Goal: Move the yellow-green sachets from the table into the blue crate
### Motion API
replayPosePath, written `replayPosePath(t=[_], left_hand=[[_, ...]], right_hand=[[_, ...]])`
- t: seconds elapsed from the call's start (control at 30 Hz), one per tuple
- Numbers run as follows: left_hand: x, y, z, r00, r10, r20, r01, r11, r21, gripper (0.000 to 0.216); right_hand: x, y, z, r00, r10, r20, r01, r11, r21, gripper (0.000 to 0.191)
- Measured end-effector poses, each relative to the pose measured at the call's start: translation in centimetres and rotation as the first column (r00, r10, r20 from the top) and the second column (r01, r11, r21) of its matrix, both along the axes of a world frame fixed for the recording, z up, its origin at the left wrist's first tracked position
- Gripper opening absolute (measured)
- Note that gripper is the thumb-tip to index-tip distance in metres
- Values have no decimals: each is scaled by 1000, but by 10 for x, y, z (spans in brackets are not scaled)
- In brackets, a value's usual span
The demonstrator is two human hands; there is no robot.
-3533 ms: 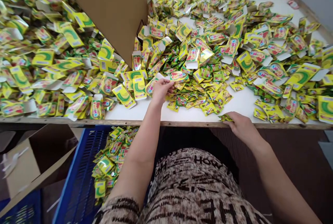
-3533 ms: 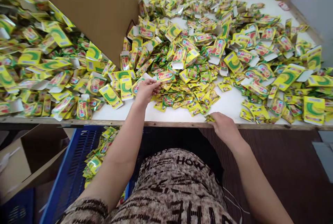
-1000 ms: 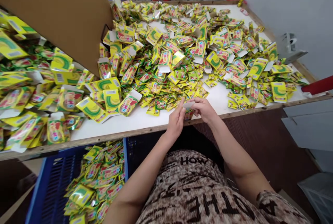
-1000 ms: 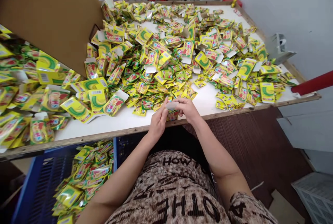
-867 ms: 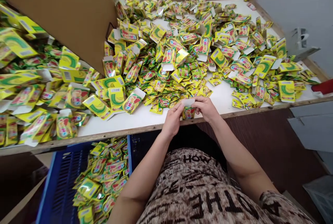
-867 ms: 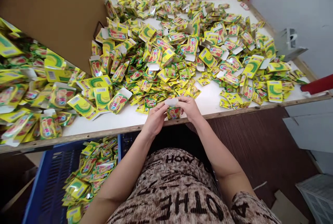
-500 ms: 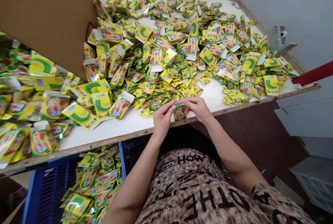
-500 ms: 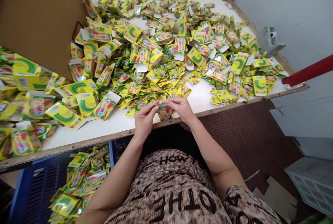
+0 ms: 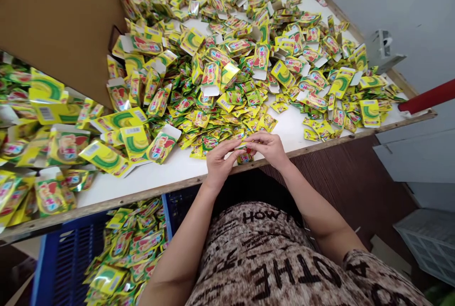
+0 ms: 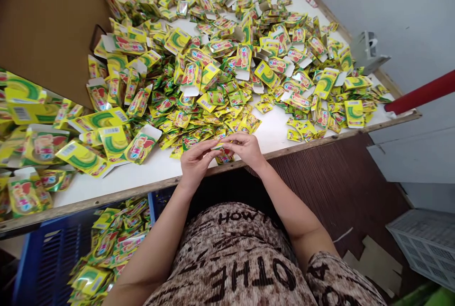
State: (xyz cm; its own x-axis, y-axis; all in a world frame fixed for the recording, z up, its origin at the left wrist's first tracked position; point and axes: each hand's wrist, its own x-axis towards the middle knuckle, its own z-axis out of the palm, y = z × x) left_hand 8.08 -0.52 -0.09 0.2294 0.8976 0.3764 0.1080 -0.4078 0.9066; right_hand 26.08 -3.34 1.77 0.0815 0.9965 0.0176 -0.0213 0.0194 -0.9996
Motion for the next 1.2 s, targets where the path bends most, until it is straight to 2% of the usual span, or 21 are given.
replayPosePath(t=[0.07, 0.13, 0.23, 0.3, 0.43, 0.53, 0.6, 0.63, 0.7, 0.73, 0.77, 0.83, 0.9, 0.97, 1.03, 1.1, 1.17, 1.2], left_hand=[[-1, 0, -3, 1000, -3, -13, 3, 998, 56, 24], [-1, -2, -4, 999, 14, -34, -9, 992, 125, 24], [-2, -7, -4, 995, 30, -100, -6, 971, 241, 28], [-4, -11, -4, 988, 48, -144, -4, 957, 291, 31], [-5, -14, -4, 981, 68, -180, -11, 954, 299, 31], [-3, -12, -4, 977, -13, -214, 65, 969, 240, 35], [-2, -10, -4, 974, -90, -209, 127, 976, 174, 36], [-1, -10, -5, 975, -114, -192, 140, 982, 127, 36], [0, -10, -7, 984, -119, -135, 122, 992, 17, 42], [1, -11, -8, 988, -111, -106, 108, 994, -37, 47], [1, -11, -9, 991, -104, -80, 97, 992, -84, 51], [1, -12, -12, 993, -107, -46, 99, 984, -149, 55], [-1, -12, -14, 991, -126, -37, 117, 977, -179, 56], [-3, -12, -16, 990, -139, -32, 132, 978, -164, 57], [-4, -11, -15, 990, -132, -47, 125, 985, -115, 53], [-3, -11, -13, 988, -132, -81, 128, 990, -56, 47], [-2, -10, -7, 990, -112, -86, 110, 993, -34, 39], [-3, -11, -4, 996, -72, -51, 69, 996, -54, 36]], right_hand=[[-3, -2, -3, 996, -53, 66, 47, 994, 100, 22], [-5, -5, -7, 971, -142, 191, 89, 962, 260, 14], [-6, -12, -15, 901, -240, 363, 54, 889, 455, 14], [-6, -19, -18, 875, -250, 414, 12, 866, 499, 18], [0, -23, -14, 877, -205, 434, -17, 891, 453, 17], [12, 0, -4, 902, -103, 419, -58, 933, 356, 15], [24, 32, 3, 897, -169, 409, 39, 951, 308, 20], [30, 51, 6, 875, -262, 406, 147, 945, 293, 19], [38, 86, 13, 830, -388, 401, 315, 919, 237, 10], [40, 99, 17, 835, -390, 387, 333, 920, 208, 6], [39, 107, 22, 858, -356, 369, 306, 933, 188, 4], [33, 105, 31, 918, -203, 340, 150, 973, 177, 5], [22, 84, 36, 933, 1, 359, -70, 982, 178, 7], [12, 53, 36, 897, 140, 419, -237, 953, 188, 10], [5, 25, 30, 870, 168, 463, -308, 920, 244, 11], [7, 13, 22, 857, 196, 477, -362, 887, 286, 14], [17, 21, 16, 841, 244, 483, -407, 873, 269, 17], [25, 33, 15, 840, 218, 497, -380, 890, 251, 20]])
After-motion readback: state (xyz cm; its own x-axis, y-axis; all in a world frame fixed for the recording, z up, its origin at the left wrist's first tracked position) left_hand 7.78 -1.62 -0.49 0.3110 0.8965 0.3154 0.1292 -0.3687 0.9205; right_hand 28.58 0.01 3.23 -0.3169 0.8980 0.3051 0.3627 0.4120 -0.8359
